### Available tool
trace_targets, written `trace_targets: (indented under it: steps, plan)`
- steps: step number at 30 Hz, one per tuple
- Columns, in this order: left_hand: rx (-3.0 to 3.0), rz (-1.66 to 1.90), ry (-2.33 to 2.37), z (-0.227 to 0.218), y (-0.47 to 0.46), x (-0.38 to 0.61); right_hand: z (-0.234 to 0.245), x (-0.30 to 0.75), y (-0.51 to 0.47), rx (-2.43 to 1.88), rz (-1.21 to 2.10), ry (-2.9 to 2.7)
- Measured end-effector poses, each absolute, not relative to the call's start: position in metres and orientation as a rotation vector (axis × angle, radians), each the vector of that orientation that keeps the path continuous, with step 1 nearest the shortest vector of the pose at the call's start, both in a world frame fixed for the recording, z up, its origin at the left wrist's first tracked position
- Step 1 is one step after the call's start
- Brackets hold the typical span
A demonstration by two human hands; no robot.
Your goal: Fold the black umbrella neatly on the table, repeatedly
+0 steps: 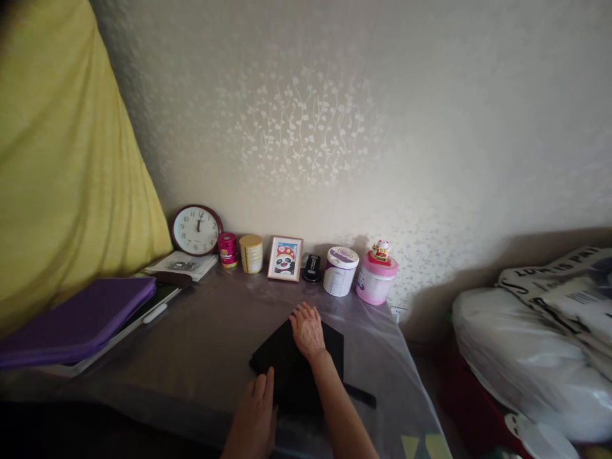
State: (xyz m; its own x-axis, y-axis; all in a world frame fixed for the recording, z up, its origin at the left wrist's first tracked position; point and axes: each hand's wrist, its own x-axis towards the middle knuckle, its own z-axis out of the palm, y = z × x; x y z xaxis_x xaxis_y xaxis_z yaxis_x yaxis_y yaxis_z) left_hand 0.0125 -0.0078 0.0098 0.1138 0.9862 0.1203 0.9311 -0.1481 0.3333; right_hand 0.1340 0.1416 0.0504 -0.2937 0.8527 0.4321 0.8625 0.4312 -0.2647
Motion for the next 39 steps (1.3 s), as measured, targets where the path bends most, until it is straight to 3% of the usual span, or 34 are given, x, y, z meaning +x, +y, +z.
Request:
trace_targets:
  steps: [6,11,16,22,28,39]
  plan:
    - [2.249,0.55,1.89,0.008,-0.01,0.01,0.055,0.118,0.06,-0.98,0.393,-2.407]
    - [2.303,0.618,1.961,0.002,-0.012,0.009,0.057,0.168,0.042,-1.293,0.4,-1.736]
    - [2.348,0.599,1.977,0.001,-0.012,0.01,0.03,0.234,0.041,-1.678,0.407,-1.233]
    - [2.329,0.529,2.023,0.009,-0.012,0.012,0.016,0.234,0.031,-1.673,0.704,-1.182]
    - [2.333,0.477,1.999,0.013,-0.014,0.011,0.015,0.231,0.032,-1.791,0.443,-1.191]
    - [2.326,0.528,2.02,0.01,-0.013,0.011,0.015,0.233,0.034,-1.665,0.653,-1.164]
